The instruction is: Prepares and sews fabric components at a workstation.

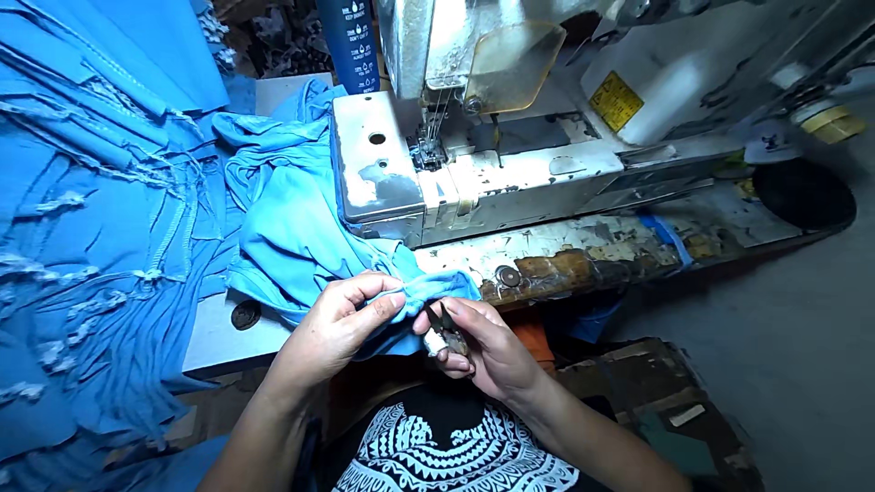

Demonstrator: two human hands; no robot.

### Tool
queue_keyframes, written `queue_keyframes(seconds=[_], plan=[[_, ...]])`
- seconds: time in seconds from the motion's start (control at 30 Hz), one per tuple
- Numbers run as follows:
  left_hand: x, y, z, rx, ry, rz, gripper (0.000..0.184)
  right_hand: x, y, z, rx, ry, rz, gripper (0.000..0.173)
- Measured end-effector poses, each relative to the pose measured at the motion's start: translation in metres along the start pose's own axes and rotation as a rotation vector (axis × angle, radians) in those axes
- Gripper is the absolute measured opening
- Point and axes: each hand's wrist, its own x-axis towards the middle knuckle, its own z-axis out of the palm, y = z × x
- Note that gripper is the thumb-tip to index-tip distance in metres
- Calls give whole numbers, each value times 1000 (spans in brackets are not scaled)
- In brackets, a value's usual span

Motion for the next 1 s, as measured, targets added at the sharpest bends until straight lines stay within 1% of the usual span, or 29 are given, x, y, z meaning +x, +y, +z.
queue_keyframes(seconds=[0.07,0.1,0.13,0.17,0.23,0.27,0.3,0.37,0.4,0.47,0.57,0.63,0.67,0.7,0.8,0.83,0.87,0.93,1.0], plan=[[0,1,1,50,6,6,17,-4,0,-5,-36,-179,-195,43],[0,0,2,79,17,9,17,-5,-3,-6,-52,-242,-271,45],[0,-1,2,96,26,7,17,-6,-6,-6,-98,-250,-328,44],[0,-2,2,104,30,4,17,-6,-8,-6,-199,-188,-377,39],[0,-2,3,111,36,-2,16,-3,-6,-5,-527,91,-489,20],[1,-2,4,115,42,0,15,0,-3,-5,-713,224,-554,19],[1,-1,5,119,46,2,15,3,0,-5,-889,314,-623,21],[1,-1,7,123,53,10,14,9,6,-6,-1159,403,-765,22],[1,0,8,124,50,16,14,11,7,-6,-1239,424,-809,21],[2,0,10,143,49,29,14,15,9,-5,-1312,443,-852,17],[3,0,12,186,51,33,14,16,7,-4,-1348,427,-868,12],[3,-1,13,217,43,41,14,15,4,-5,-1308,394,-819,8],[3,-1,13,230,38,46,15,13,2,-6,-1234,372,-771,7],[3,-1,13,240,32,49,15,10,0,-7,-1110,341,-708,6],[4,-4,8,233,42,22,13,-10,-14,-6,-550,187,-525,9],[4,-4,6,214,50,5,13,-16,-21,-7,-428,139,-512,10],[5,-4,4,184,51,-6,13,-22,-27,-9,-370,115,-520,11],[5,-3,5,130,42,-18,13,-29,-37,-15,-366,114,-566,11],[5,-2,6,99,46,-26,13,-31,-43,-21,-472,174,-615,11]])
